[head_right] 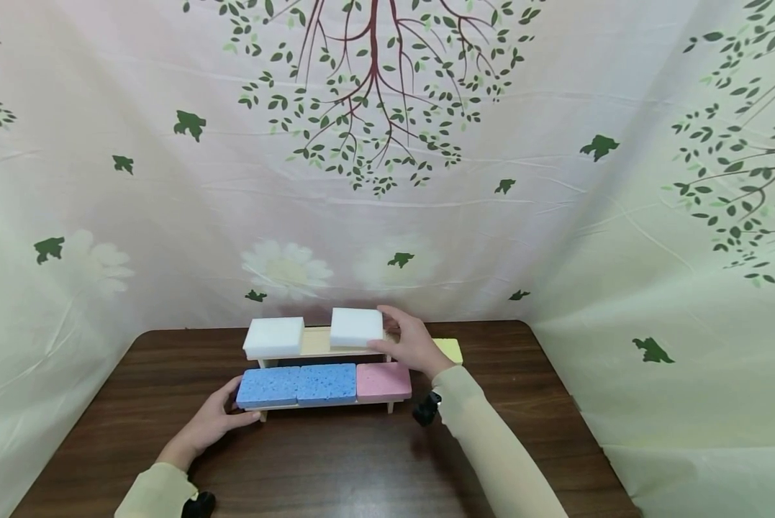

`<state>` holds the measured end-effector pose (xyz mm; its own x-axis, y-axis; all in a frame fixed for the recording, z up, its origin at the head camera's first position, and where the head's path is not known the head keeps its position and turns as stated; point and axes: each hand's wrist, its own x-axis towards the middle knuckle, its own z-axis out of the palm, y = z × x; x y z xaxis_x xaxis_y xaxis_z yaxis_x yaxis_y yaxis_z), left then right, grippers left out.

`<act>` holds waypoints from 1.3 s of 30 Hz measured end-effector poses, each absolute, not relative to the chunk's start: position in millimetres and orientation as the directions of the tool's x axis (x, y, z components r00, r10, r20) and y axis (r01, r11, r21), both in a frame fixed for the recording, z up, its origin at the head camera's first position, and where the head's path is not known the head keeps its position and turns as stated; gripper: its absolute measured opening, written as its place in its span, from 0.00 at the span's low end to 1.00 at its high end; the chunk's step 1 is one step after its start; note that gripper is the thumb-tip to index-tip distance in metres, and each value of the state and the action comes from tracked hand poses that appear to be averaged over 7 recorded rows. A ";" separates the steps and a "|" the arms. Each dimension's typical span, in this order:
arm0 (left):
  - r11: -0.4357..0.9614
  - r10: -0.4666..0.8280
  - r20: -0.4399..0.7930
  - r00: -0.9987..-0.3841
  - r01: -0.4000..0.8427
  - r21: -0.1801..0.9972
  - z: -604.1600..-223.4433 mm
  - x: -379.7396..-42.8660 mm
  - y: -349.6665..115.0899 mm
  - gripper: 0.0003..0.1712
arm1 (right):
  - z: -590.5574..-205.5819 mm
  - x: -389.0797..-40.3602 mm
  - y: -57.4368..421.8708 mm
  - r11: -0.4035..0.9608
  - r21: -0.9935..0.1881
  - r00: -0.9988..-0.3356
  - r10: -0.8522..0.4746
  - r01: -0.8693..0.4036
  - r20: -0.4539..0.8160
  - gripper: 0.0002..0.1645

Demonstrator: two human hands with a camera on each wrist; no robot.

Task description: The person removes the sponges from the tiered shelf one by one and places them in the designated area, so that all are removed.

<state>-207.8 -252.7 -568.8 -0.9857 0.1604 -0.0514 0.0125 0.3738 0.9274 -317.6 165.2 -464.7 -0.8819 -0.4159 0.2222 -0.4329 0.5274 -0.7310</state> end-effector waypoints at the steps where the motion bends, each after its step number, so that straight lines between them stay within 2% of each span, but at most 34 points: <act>1: 0.375 0.160 -0.052 -0.986 0.012 0.927 -568.4 -207.6 -252.5 0.52 | -464.9 -317.9 166.7 0.528 -0.734 -0.885 -0.411 -0.426 0.218 0.48; 7: 0.373 0.158 -0.049 -0.986 0.014 0.928 -568.3 -206.6 -252.2 0.52 | -465.4 -318.8 174.9 0.535 -0.745 -0.897 -0.398 -0.399 0.195 0.47; 16: 0.362 0.154 -0.055 -0.987 0.004 0.932 -568.6 -206.5 -253.1 0.53 | -465.3 -318.8 188.8 0.491 -0.759 -0.884 -0.403 -0.427 0.237 0.45; 31: 0.400 0.143 -0.066 -0.988 -0.003 0.917 -570.4 -208.3 -252.0 0.54 | -469.8 -318.3 222.3 0.532 -0.728 -0.892 -0.370 -0.434 0.261 0.44; 39: 0.372 0.152 -0.048 -0.987 0.012 0.928 -570.6 -208.7 -251.6 0.53 | -472.9 -314.3 239.5 0.562 -0.716 -0.904 -0.346 -0.415 0.252 0.44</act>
<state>-208.7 -251.6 -570.6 -0.9872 0.1518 -0.0485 0.0117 0.3723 0.9280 -314.3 239.5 -472.9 -0.9038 -0.3458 0.2522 -0.4148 0.5620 -0.7156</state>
